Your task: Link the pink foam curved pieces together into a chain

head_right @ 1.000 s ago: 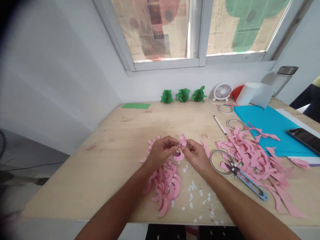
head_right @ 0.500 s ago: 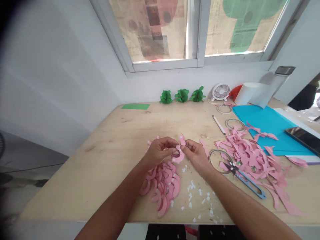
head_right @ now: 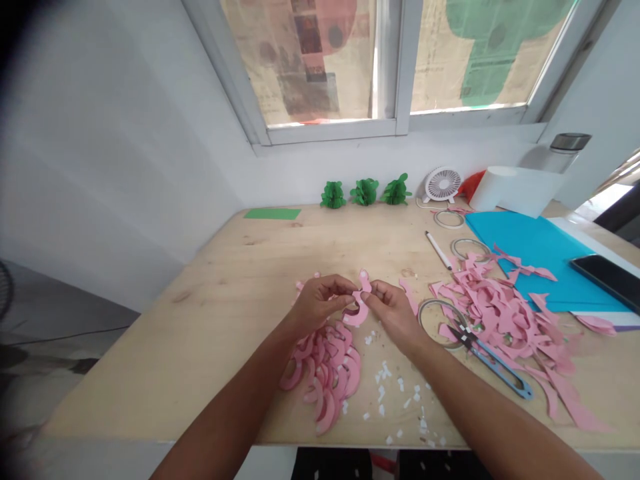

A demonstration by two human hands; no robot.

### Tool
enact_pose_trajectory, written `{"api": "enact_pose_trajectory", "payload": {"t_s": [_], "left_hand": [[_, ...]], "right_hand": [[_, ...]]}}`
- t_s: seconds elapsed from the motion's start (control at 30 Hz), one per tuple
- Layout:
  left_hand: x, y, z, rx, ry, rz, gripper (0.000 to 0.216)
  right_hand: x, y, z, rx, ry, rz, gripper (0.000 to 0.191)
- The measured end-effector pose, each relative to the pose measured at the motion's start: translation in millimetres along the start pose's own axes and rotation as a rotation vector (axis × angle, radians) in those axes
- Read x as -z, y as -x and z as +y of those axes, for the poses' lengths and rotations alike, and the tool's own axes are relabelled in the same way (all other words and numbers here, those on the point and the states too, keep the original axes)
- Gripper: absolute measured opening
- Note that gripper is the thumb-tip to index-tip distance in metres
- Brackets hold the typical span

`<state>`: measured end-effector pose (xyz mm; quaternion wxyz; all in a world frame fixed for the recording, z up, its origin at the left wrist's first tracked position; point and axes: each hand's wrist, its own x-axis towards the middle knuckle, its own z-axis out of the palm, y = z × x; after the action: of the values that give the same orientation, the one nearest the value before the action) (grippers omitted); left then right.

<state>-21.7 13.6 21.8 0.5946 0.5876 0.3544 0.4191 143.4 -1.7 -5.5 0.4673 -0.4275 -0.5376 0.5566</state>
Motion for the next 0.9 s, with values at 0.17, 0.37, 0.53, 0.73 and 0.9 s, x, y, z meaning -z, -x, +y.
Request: {"api": "enact_pose_trajectory", "payload": {"t_s": [0.17, 0.37, 0.53, 0.73, 0.9], "left_hand": [[-0.7, -0.2, 0.0, 0.008, -0.009, 0.003, 0.018], [-0.4, 0.3, -1.0, 0.002, 0.002, -0.009, 0.017], [0.2, -0.1, -1.0, 0.003, 0.007, -0.018, 0.017], [1.3, 0.2, 0.8, 0.011, 0.030, -0.033, 0.022], [3.1, 0.4, 1.7, 0.033, 0.098, -0.061, 0.025]], "right_hand": [[-0.6, -0.1, -1.4, -0.011, 0.034, 0.025, 0.030], [-0.5, -0.8, -1.7, -0.001, -0.004, 0.005, 0.025], [-0.2, -0.3, -1.9, -0.003, 0.012, 0.020, 0.027], [-0.5, 0.1, -3.0, 0.006, 0.022, 0.025, 0.030], [-1.1, 0.6, -3.4, 0.012, 0.013, 0.017, 0.030]]}}
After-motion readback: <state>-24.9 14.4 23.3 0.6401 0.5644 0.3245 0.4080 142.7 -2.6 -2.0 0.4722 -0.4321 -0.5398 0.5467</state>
